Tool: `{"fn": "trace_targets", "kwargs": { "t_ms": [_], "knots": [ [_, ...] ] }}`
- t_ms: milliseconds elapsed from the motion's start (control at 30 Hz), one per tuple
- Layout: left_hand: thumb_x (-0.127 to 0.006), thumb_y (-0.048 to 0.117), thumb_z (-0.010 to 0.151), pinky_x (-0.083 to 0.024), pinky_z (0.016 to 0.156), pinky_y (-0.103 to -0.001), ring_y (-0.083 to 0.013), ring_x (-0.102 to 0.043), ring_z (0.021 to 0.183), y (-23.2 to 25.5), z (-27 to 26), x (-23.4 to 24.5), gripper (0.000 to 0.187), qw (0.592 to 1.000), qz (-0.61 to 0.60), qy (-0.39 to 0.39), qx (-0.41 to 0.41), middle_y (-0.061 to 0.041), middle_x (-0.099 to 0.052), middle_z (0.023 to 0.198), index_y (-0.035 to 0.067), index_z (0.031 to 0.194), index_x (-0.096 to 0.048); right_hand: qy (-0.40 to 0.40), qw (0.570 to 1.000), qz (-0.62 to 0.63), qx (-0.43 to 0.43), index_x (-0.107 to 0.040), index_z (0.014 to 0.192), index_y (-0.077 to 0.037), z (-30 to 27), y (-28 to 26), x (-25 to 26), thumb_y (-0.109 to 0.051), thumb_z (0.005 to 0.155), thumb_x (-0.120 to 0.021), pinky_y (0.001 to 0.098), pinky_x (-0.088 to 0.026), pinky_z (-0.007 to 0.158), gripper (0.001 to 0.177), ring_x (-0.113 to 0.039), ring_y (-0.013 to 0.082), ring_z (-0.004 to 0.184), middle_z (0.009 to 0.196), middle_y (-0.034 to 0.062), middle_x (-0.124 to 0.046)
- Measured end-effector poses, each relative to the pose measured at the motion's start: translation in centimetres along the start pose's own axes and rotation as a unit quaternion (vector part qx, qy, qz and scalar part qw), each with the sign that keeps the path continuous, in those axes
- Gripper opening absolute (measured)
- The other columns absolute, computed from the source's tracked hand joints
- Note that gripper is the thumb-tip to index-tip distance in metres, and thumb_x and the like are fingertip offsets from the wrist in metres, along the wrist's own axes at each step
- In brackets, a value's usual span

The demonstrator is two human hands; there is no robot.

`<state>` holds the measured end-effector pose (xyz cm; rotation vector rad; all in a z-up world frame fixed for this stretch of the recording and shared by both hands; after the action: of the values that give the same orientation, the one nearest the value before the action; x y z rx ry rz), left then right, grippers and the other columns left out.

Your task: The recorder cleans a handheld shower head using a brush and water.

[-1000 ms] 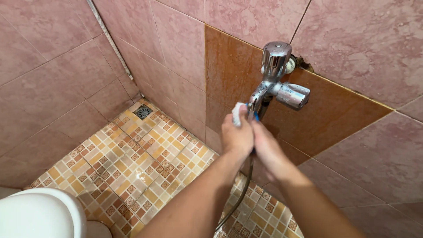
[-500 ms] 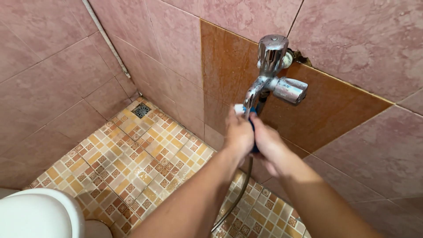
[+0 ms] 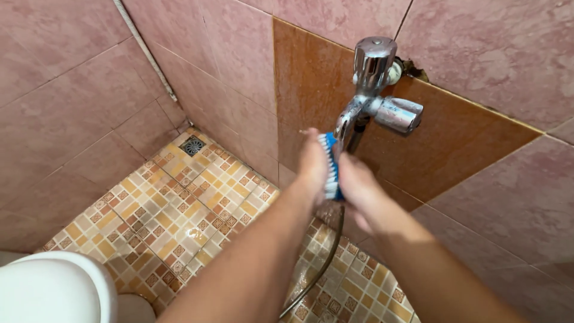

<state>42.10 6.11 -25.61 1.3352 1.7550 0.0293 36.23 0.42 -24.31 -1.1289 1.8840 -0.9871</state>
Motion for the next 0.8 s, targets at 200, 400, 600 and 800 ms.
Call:
{"fn": "trace_targets", "kwargs": {
  "t_ms": [200, 400, 600, 800],
  "knots": [
    [-0.043, 0.037, 0.115, -0.027, 0.111, -0.056, -0.0506, -0.029, 0.143, -4.0, 4.3, 3.4, 0.066, 0.760, 0.435, 0.093, -0.474, -0.038, -0.032, 0.154, -0.012, 0.155, -0.026, 0.087, 0.996, -0.001, 0.015, -0.067, 0.115, -0.006, 4.3, 2.2, 3.3, -0.044, 0.101, -0.049, 0.0360, -0.055, 0.069, 0.044, -0.067, 0.0186, 0.081, 0.096, 0.0081, -0.074],
    [-0.032, 0.050, 0.109, -0.044, 0.107, -0.060, -0.0395, -0.056, 0.125, 1.4, -3.7, 0.1, 0.060, 0.987, 0.138, 0.074, -0.041, -0.022, -0.056, 0.139, 0.015, 0.156, -0.040, -0.018, 0.986, -0.140, -0.094, -0.064, 0.118, 0.001, 1.7, 2.5, 2.1, -0.046, 0.112, -0.050, 0.0429, -0.038, 0.059, 0.049, -0.053, 0.0294, 0.070, 0.089, 0.0178, -0.064],
    [-0.033, 0.057, 0.103, -0.049, 0.099, -0.044, -0.0239, -0.063, 0.112, -0.6, 2.0, 3.2, 0.064, 0.975, 0.067, 0.094, -0.190, -0.011, -0.064, 0.132, 0.011, 0.142, -0.051, -0.055, 0.997, 0.022, -0.046, -0.068, 0.120, 0.005, 1.8, 1.1, 1.4, -0.028, 0.096, -0.064, 0.0361, -0.062, 0.071, 0.042, -0.075, 0.0210, 0.085, 0.103, 0.0126, -0.077],
    [-0.022, 0.061, 0.103, -0.054, 0.077, -0.045, -0.0235, -0.069, 0.093, -4.8, 2.9, 5.7, 0.065, 0.999, 0.023, 0.027, -0.017, -0.009, -0.072, 0.112, 0.015, 0.129, -0.060, 0.050, 0.958, -0.281, 0.018, -0.075, 0.113, 0.003, 0.8, -1.6, -0.7, -0.043, 0.089, -0.065, 0.0406, -0.058, 0.063, 0.052, -0.073, 0.0225, 0.076, 0.093, 0.0137, -0.077]
  ]
}}
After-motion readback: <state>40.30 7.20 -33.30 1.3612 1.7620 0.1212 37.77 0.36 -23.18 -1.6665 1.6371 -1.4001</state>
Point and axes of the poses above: each hand's wrist, its own z-axis towards the middle knuckle, its own x-axis out of the back of the hand, y = z × x, the point moved 4 cm from there along z, towards the middle knuckle
